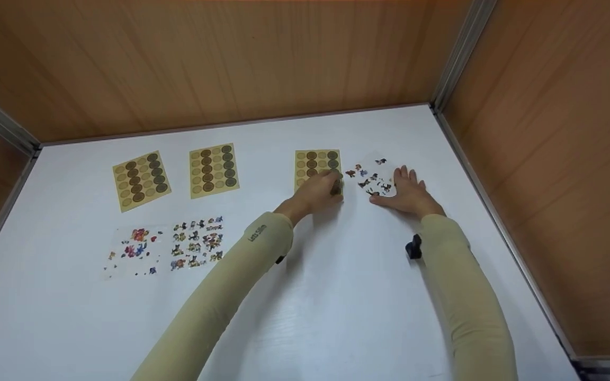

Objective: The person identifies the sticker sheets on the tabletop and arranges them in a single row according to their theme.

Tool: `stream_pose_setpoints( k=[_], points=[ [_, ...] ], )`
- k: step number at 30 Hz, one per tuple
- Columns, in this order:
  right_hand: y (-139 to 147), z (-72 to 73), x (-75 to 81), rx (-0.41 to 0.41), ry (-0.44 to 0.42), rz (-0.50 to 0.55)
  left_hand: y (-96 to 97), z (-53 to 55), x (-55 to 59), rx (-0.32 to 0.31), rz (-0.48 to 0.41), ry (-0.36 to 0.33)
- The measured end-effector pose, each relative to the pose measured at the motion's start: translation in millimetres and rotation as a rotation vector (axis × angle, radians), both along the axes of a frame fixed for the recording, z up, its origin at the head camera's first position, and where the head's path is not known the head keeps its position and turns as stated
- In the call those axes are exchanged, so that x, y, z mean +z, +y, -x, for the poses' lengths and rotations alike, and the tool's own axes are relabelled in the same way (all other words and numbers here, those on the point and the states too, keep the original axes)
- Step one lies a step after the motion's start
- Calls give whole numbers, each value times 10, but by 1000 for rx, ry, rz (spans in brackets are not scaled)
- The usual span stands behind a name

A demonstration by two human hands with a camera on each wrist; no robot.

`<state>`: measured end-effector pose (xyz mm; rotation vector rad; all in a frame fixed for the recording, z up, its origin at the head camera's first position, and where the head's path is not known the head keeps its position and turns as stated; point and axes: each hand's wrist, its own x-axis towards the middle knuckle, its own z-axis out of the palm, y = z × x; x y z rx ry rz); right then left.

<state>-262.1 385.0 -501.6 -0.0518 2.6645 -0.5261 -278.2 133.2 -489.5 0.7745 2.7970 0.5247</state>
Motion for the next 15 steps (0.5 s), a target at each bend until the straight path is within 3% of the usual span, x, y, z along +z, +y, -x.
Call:
stream_pose_setpoints(
  k=[4, 11, 15],
  points=[
    [41, -45, 15, 17, -22, 10, 96, 19, -24, 38, 16, -21],
    [93, -133, 23, 56, -42, 59, 212, 35, -60, 98, 162, -26],
    [99, -146, 14, 97, -32, 65, 257, 59, -59, 123, 170, -25]
  ],
)
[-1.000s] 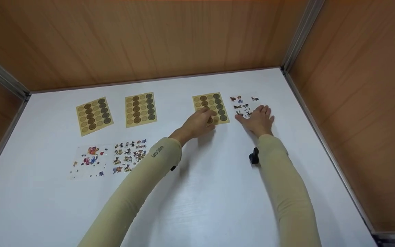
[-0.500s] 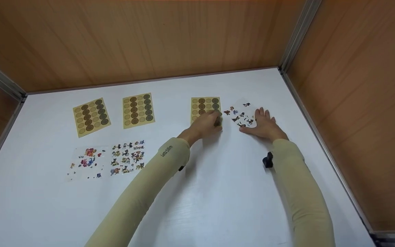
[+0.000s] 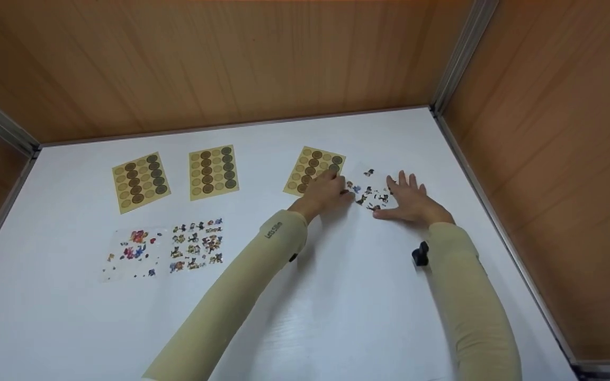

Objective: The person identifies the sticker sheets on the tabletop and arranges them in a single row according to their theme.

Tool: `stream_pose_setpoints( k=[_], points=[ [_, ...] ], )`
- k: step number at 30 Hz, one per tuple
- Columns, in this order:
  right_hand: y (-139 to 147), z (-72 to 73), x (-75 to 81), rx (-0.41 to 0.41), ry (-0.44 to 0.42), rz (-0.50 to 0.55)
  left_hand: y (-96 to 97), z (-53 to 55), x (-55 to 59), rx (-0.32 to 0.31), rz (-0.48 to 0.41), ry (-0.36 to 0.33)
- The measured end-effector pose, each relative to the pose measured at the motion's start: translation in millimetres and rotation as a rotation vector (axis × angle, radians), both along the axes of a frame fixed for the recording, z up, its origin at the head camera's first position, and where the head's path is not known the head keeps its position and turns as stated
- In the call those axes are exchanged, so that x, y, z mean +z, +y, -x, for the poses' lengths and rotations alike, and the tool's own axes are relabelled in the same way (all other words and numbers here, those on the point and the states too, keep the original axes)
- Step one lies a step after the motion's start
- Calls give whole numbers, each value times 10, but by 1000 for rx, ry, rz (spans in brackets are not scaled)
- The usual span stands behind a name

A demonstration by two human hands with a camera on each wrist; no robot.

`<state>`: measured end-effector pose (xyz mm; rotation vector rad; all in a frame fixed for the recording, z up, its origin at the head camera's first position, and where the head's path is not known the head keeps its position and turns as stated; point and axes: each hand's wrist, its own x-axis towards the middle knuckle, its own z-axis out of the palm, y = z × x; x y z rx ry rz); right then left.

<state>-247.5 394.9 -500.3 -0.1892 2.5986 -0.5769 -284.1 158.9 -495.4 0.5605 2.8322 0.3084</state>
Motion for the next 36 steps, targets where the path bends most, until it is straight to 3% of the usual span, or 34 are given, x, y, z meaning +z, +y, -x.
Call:
stream_pose_setpoints(
  k=[9, 13, 27, 36],
  points=[
    [10, -7, -60, 24, 10, -1, 74, -40, -19, -128, 74, -12],
    [8, -11, -85, 33, 14, -12, 89, -74, -44, -121, 54, -42],
    [35, -20, -64, 44, 43, -1, 123, -68, -9, -109, 18, -34],
    [41, -2, -85, 53, 49, -26, 146, -63, -3, -111, 43, -45]
  ],
)
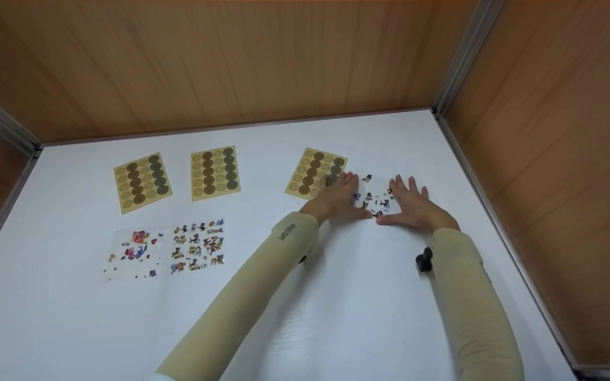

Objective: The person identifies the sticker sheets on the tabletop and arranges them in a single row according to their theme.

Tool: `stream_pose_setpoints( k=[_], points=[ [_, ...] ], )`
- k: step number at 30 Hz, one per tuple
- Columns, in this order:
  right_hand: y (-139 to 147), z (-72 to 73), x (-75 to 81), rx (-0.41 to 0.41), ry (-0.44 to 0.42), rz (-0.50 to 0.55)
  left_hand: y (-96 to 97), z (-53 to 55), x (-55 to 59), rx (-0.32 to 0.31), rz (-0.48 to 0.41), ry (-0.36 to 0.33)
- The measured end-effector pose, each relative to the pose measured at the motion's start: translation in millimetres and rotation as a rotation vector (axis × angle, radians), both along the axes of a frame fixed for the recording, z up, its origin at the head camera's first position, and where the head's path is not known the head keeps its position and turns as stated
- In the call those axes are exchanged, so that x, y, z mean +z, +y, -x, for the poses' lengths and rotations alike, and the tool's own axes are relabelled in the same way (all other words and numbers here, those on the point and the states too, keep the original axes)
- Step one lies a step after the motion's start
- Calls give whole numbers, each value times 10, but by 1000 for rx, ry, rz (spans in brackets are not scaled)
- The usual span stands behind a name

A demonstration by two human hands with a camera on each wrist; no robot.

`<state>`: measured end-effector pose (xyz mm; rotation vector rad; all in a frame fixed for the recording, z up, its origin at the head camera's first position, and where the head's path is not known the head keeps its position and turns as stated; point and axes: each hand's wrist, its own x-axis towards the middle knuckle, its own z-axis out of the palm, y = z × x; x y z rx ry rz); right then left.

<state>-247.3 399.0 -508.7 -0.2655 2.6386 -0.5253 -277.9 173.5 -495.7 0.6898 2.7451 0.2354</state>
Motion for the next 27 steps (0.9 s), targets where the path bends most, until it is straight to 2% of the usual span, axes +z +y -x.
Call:
stream_pose_setpoints(
  k=[12, 27],
  points=[
    [33, -47, 30, -51, -35, 54, 52, -25, -7, -4, 3, 19],
    [18, -46, -15, -32, -9, 91, 48, -31, -57, 21, -19, 38]
  ],
)
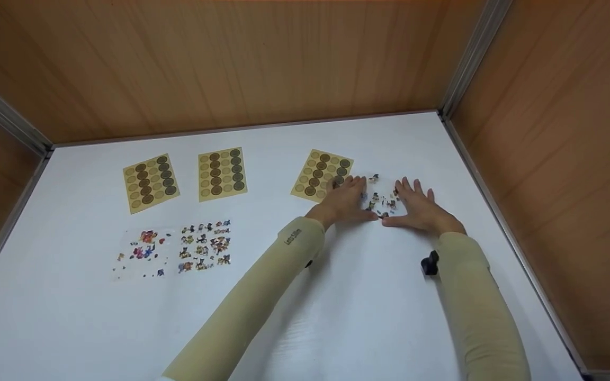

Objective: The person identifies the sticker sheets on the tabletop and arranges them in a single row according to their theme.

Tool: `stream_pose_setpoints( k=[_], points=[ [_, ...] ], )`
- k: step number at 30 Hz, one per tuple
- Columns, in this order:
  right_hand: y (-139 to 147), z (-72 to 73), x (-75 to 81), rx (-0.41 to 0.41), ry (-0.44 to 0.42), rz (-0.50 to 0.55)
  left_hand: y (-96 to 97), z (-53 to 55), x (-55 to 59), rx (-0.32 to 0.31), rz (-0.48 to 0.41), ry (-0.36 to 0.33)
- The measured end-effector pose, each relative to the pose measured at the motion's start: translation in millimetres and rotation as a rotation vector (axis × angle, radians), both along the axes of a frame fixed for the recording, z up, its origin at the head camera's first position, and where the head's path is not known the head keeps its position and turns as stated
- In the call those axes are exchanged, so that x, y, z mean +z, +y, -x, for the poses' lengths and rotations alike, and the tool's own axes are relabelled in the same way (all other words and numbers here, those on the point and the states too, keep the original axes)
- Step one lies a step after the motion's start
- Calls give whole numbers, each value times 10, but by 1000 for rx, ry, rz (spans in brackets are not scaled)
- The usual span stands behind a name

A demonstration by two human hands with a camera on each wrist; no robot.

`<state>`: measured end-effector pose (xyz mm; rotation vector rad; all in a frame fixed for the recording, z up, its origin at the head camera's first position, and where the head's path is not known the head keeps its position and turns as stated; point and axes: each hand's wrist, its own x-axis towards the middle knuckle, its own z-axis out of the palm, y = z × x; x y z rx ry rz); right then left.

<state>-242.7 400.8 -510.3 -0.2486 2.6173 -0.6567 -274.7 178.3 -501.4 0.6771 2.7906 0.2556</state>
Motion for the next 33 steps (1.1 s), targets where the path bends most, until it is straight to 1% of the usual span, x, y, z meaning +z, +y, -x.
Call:
stream_pose_setpoints(
  k=[3, 9, 14, 17, 20, 21, 23, 24, 26, 28, 30, 31, 33],
  points=[
    [-14, 4, 17, 1, 1, -9, 4, 3, -7, -1, 1, 8],
    [-25, -17, 25, -6, 0, -27, 13, -25, -21, -3, -20, 26],
    [-36, -34, 23, -63, -24, -10, 15, -39, -40, 14, -55, 16],
    [-33, -51, 31, -106, -33, 41, 18, -49, -48, 18, -76, 16],
    [-9, -67, 54, -156, -33, 177, 17, -61, -53, 24, -84, 25],
    [-3, -77, 67, -182, -30, 229, 15, -66, -52, 25, -84, 29],
    [0, -94, 93, -263, -51, 370, 12, -74, -56, 30, -79, 41],
    [-6, -103, 103, -316, -65, 459, 9, -81, -54, 33, -76, 47],
    [-31, -135, 130, -427, -100, 670, 7, -92, -55, 39, -76, 47],
    [-64, -171, 155, -529, -150, 921, 5, -100, -56, 39, -73, 48],
    [-102, -210, 173, -596, -202, 1141, 4, -108, -55, 33, -76, 49],
    [-120, -229, 183, -613, -227, 1222, 3, -111, -56, 30, -78, 50],
    [-157, -254, 190, -634, -263, 1314, 0, -114, -60, 22, -79, 55]
  ],
)
